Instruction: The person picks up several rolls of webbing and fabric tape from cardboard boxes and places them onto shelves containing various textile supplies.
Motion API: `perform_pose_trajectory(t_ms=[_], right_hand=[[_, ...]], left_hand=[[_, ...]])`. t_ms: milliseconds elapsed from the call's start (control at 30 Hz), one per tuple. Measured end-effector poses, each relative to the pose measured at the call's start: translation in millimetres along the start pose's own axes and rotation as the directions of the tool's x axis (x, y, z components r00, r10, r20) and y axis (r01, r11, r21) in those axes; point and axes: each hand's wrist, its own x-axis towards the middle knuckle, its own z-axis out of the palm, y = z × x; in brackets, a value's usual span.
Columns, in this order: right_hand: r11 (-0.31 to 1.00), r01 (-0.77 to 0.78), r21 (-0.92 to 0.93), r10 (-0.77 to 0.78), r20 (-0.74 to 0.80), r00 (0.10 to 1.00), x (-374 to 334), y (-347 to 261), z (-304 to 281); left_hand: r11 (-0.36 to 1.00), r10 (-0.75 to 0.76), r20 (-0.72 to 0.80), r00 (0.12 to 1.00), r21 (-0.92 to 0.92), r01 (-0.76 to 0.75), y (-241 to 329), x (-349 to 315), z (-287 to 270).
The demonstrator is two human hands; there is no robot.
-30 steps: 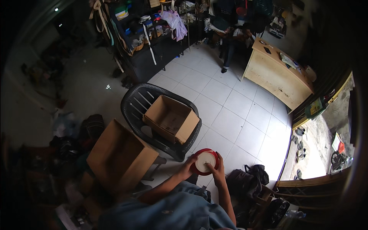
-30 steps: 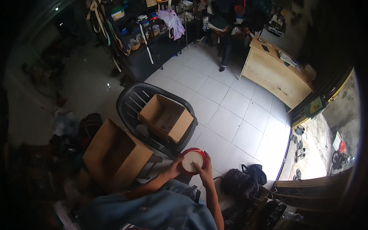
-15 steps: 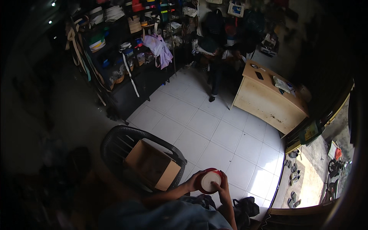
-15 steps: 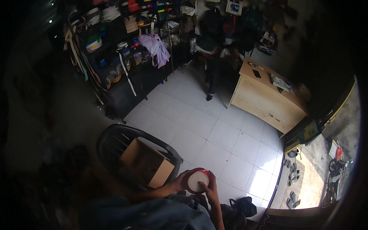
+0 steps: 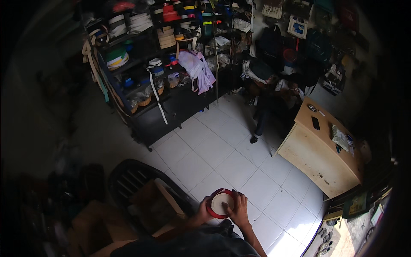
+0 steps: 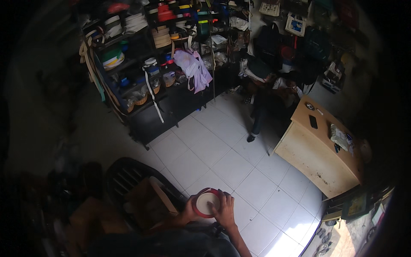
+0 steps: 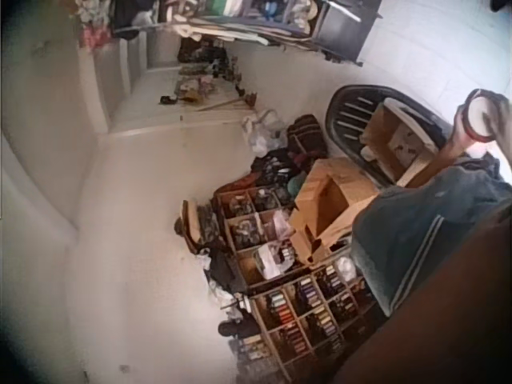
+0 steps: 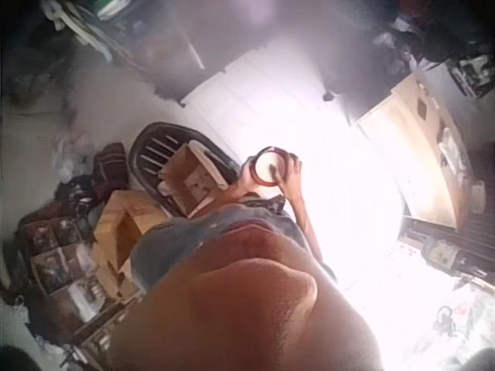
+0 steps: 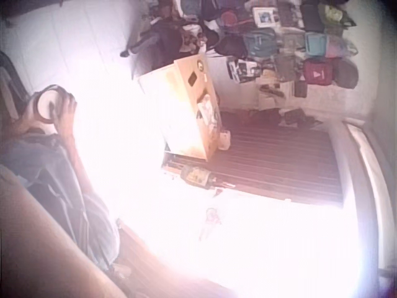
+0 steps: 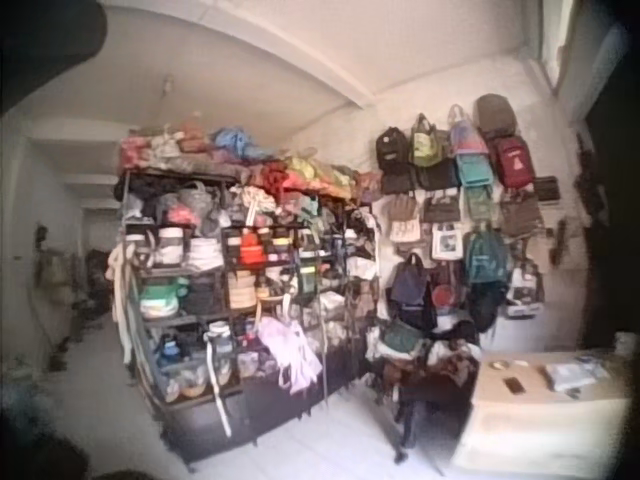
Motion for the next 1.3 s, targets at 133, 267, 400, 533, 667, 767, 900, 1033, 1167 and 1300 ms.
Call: perform_pose_trajectory(t_ms=[133, 267, 400, 533, 667, 767, 900, 1033, 1167, 1300], right_hand=[[0.985, 0.175, -0.005, -0.171, 0.174, 0.97, 75, 36, 3], [0.966, 0.257, 0.032, -0.252, 0.328, 0.91, 143, 37, 9], [0.955, 0.294, 0.021, -0.274, 0.433, 0.858, 207, 51, 27], [0.965, 0.26, 0.031, -0.244, 0.468, 0.849, 280, 51, 43], [0.952, 0.295, 0.076, -0.299, 0.423, 0.856, 357, 50, 63], [0.931, 0.353, 0.091, -0.361, 0.348, 0.865, 401, 45, 87], [0.922, 0.364, 0.134, -0.388, 0.355, 0.851, 455, 34, 113], [0.873, 0.378, 0.308, -0.478, 0.387, 0.789, 513, 37, 145], [0.806, 0.405, 0.432, -0.547, 0.281, 0.789, 577, 50, 178], [0.779, 0.405, 0.48, -0.568, 0.263, 0.78, 668, 30, 193]], left_hand=[[1.0, -0.018, -0.174, 0.985, -0.001, 0.018, 3, 55, -3], [0.922, -0.215, -0.3, 0.929, -0.376, 0.092, 32, 107, -4], [0.984, 0.002, -0.369, 0.929, -0.165, -0.068, -5, 162, -52], [0.952, 0.285, -0.341, 0.896, 0.211, -0.222, 7, 225, -77], [0.695, -0.206, -0.251, 0.946, -0.718, -0.039, 48, 297, -117], [0.572, -0.36, -0.2, 0.911, -0.819, 0.046, 46, 332, -149], [0.546, -0.352, -0.322, 0.879, -0.833, -0.086, 49, 370, -184], [0.648, -0.307, -0.462, 0.832, -0.742, -0.173, 66, 395, -218], [0.656, -0.232, -0.496, 0.837, -0.715, -0.243, 74, 430, -266], [0.627, -0.186, -0.594, 0.783, -0.685, -0.371, 79, 463, -306]])
